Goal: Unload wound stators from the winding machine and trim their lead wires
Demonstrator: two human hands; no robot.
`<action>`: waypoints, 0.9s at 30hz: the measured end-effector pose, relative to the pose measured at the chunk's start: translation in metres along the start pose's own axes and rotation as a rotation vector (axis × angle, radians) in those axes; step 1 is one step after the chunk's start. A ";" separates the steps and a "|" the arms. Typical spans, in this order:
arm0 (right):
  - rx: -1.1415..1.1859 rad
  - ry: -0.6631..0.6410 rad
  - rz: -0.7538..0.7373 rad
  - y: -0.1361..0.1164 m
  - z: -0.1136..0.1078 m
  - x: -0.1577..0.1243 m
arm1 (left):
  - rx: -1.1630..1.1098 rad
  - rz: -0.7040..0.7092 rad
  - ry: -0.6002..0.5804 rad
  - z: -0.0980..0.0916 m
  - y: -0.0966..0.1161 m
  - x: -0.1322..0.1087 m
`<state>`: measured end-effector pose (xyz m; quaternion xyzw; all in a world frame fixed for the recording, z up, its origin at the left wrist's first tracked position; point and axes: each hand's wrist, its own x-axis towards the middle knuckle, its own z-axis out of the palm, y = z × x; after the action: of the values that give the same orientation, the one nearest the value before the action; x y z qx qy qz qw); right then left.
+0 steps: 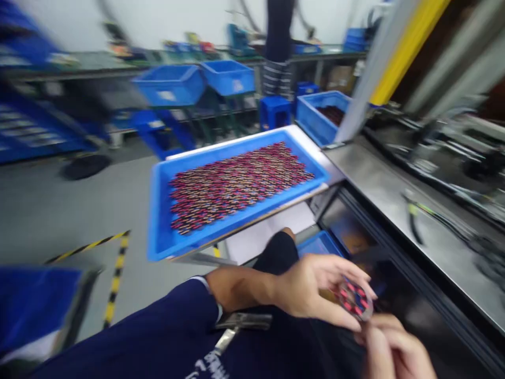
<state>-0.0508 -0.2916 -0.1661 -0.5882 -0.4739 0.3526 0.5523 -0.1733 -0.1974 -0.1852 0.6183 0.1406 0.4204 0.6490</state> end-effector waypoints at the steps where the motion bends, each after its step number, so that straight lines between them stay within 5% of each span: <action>1: -0.024 0.102 -0.028 0.002 -0.008 -0.008 | -0.142 -0.009 -0.015 0.001 0.000 0.002; 4: -0.043 0.186 -0.068 0.004 -0.022 -0.018 | -0.151 0.049 -0.038 0.002 0.003 0.018; 8: -0.021 0.228 -0.173 -0.004 -0.040 -0.018 | 0.178 0.447 -0.039 0.015 0.010 0.034; 11: -0.032 0.228 -0.227 -0.014 -0.051 -0.018 | 0.313 0.615 -0.082 0.026 0.011 0.039; 21: 0.318 0.304 0.061 0.000 -0.043 -0.025 | 0.278 0.538 -0.092 0.039 0.008 0.035; 27: 0.155 0.336 -0.267 0.003 -0.049 -0.021 | 0.337 0.598 -0.140 0.039 0.011 0.034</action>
<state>-0.0103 -0.3267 -0.1639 -0.5264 -0.4204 0.2087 0.7089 -0.1292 -0.2012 -0.1563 0.7578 -0.0243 0.5194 0.3941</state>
